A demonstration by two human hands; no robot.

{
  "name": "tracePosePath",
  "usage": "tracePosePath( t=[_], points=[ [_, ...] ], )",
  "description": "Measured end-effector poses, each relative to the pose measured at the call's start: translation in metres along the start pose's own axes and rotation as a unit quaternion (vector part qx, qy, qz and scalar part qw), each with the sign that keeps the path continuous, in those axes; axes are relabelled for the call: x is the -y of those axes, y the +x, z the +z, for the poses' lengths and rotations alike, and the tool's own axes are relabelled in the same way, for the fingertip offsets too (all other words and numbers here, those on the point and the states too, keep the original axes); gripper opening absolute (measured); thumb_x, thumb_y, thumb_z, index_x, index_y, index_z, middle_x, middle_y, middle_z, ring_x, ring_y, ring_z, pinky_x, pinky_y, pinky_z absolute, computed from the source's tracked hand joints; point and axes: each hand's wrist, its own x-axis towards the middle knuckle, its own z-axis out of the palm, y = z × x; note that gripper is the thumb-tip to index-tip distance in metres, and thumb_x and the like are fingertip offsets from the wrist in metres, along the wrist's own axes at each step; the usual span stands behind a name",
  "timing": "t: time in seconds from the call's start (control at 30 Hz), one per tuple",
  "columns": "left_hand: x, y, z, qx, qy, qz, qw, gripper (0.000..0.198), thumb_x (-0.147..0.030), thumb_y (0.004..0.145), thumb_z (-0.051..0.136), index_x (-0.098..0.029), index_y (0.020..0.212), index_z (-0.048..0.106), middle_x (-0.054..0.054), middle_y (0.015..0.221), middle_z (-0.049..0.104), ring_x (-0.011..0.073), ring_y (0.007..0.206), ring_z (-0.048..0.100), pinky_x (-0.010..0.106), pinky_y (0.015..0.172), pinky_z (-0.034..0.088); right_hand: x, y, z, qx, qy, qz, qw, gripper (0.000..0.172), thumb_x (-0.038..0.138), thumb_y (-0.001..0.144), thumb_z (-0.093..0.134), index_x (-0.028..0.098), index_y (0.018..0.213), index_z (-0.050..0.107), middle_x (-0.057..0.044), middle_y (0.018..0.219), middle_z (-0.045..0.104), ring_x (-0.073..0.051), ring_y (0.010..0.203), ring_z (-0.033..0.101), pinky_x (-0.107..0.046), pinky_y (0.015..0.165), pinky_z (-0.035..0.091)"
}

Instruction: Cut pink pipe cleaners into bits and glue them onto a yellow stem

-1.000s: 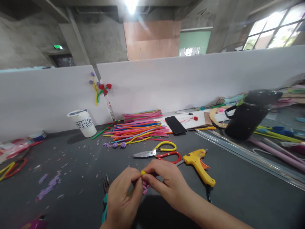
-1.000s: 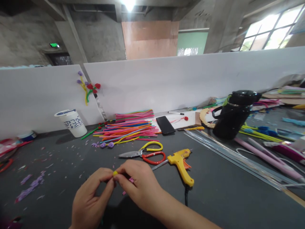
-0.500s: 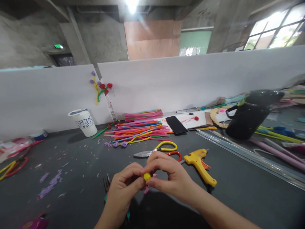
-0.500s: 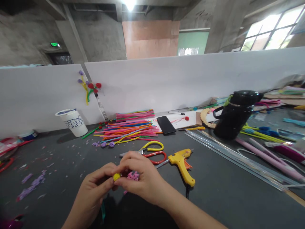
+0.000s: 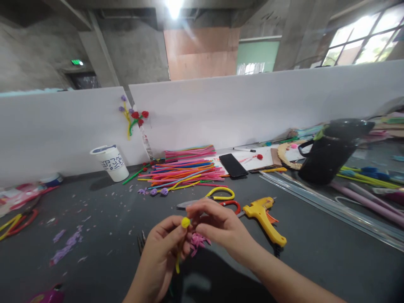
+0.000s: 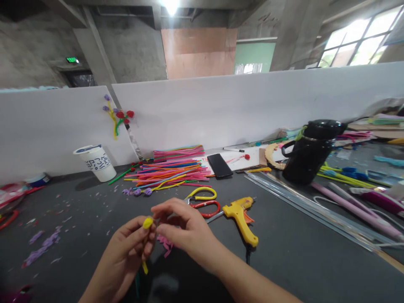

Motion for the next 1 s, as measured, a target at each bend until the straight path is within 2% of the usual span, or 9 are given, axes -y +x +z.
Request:
tracePosePath(
  t=[0.2,0.33,0.5,0.63,0.73,0.83,1.0],
  points=[
    [0.003,0.006,-0.001,0.041,-0.02,-0.06,0.997,0.019,-0.023,0.08,0.052,-0.011,0.065,0.056,-0.004,0.048,0.047,0.0004,0.036,0.032,0.012,0.036,0.022,-0.004,0.004,-0.001,-0.016,-0.055,0.037,0.998,0.016,0.014,0.076,0.056,0.019,0.089,0.064,-0.002,0.088,0.058,-0.014,0.086,0.053,-0.027,0.077,0.041],
    [0.006,0.008,-0.002,0.035,-0.001,-0.066,0.997,0.021,-0.023,0.08,0.053,-0.011,0.063,0.054,-0.004,0.047,0.048,0.0002,0.035,0.033,0.012,0.034,0.02,-0.005,0.005,0.001,-0.025,-0.08,0.051,0.995,0.006,0.017,0.076,0.057,0.017,0.078,0.063,0.0,0.078,0.056,-0.013,0.077,0.053,-0.025,0.071,0.041],
    [0.012,0.014,-0.005,0.005,0.021,-0.066,0.998,0.017,-0.025,0.073,0.06,-0.012,0.063,0.055,-0.003,0.05,0.053,0.001,0.034,0.039,0.011,0.032,0.024,-0.012,0.004,0.0,-0.04,-0.154,0.01,0.987,0.01,0.015,0.078,0.054,0.017,0.08,0.063,-0.002,0.079,0.058,-0.013,0.077,0.055,-0.026,0.071,0.042],
    [0.02,0.019,-0.009,-0.033,0.076,-0.056,0.995,0.025,-0.036,0.064,0.067,-0.013,0.068,0.058,-0.003,0.049,0.056,0.0041,0.032,0.044,0.012,0.028,0.028,-0.02,0.003,-0.004,-0.072,-0.282,-0.07,0.954,0.012,0.018,0.077,0.055,0.018,0.086,0.063,-0.005,0.083,0.059,-0.015,0.078,0.055,-0.028,0.071,0.045],
    [0.026,0.021,-0.012,-0.038,0.124,-0.041,0.991,0.031,-0.042,0.064,0.065,-0.013,0.07,0.06,-0.003,0.046,0.055,0.0038,0.028,0.041,0.012,0.026,0.026,-0.024,0.0,-0.005,-0.055,-0.364,-0.121,0.922,0.013,0.019,0.078,0.054,0.018,0.088,0.061,-0.006,0.083,0.06,-0.016,0.077,0.055,-0.029,0.069,0.045],
    [0.027,0.021,-0.012,-0.041,0.139,-0.045,0.988,0.031,-0.044,0.063,0.065,-0.013,0.068,0.06,-0.003,0.043,0.053,0.0033,0.026,0.038,0.012,0.026,0.026,-0.025,-0.002,-0.005,-0.028,-0.416,-0.135,0.899,0.015,0.017,0.08,0.049,0.017,0.091,0.06,-0.007,0.081,0.061,-0.015,0.074,0.055,-0.027,0.065,0.045],
    [0.029,0.019,-0.004,-0.095,0.121,-0.023,0.988,0.028,-0.041,0.063,0.066,-0.014,0.061,0.057,-0.004,0.041,0.052,0.0043,0.026,0.04,0.013,0.027,0.029,-0.028,-0.006,-0.004,-0.011,-0.449,-0.154,0.88,0.02,0.015,0.082,0.046,0.016,0.097,0.058,-0.006,0.078,0.061,-0.014,0.07,0.055,-0.025,0.063,0.045]
  ],
)
